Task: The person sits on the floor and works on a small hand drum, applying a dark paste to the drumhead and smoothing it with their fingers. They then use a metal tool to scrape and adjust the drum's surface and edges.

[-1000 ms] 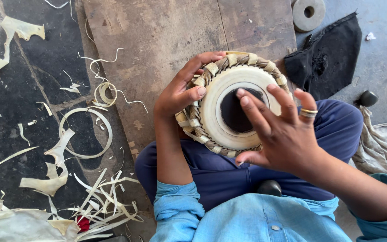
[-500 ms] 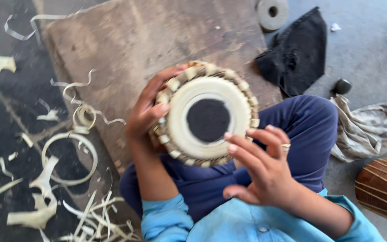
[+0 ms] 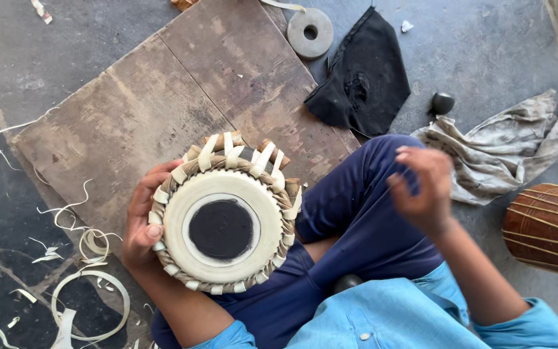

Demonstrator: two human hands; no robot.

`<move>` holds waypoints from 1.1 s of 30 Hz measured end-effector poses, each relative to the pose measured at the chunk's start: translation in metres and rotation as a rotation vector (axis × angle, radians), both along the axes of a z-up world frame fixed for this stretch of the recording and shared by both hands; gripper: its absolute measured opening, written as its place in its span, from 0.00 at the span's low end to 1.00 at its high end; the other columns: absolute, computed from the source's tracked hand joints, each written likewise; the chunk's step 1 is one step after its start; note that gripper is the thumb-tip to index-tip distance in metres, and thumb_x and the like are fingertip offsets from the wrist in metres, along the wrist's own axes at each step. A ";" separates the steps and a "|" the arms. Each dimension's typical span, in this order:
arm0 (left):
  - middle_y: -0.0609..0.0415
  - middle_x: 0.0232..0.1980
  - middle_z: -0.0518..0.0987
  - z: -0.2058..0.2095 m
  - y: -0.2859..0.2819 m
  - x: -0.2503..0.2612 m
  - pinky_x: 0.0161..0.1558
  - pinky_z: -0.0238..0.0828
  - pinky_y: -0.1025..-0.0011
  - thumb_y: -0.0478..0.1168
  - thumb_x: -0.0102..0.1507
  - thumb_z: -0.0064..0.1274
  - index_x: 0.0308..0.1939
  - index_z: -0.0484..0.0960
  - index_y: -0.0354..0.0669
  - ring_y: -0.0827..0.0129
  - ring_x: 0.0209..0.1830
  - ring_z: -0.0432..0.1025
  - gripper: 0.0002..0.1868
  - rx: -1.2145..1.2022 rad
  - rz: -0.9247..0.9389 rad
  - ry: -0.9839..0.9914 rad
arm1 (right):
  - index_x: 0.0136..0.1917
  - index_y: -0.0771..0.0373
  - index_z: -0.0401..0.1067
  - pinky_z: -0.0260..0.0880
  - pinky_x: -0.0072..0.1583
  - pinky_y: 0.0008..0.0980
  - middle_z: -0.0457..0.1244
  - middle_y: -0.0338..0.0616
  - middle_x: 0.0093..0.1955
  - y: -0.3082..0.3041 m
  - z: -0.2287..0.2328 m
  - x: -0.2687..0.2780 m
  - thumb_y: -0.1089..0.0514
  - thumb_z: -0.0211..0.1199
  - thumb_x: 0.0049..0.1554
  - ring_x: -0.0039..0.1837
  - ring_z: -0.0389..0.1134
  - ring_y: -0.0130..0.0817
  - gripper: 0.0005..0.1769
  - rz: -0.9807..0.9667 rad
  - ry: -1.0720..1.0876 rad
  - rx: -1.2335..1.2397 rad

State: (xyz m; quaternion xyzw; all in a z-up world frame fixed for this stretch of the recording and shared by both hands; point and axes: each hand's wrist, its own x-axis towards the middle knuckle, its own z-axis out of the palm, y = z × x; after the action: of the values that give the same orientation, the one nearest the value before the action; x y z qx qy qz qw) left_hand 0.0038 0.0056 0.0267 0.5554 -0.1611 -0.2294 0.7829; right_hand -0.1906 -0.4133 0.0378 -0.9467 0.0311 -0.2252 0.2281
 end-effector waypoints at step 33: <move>0.49 0.42 0.80 0.030 -0.006 -0.039 0.41 0.66 0.75 0.52 0.66 0.44 0.49 0.80 0.38 0.69 0.37 0.71 0.21 0.331 0.610 -0.430 | 0.50 0.65 0.73 0.67 0.69 0.38 0.53 0.47 0.77 0.024 0.000 0.040 0.63 0.69 0.67 0.70 0.63 0.41 0.06 0.068 -0.389 0.394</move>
State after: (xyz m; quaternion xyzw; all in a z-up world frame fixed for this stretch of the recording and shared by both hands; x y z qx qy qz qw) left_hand -0.0353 -0.0002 0.0565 0.7316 -0.1098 0.1121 0.6634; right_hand -0.1501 -0.3891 0.0380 -0.8236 -0.0018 -0.3847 0.4167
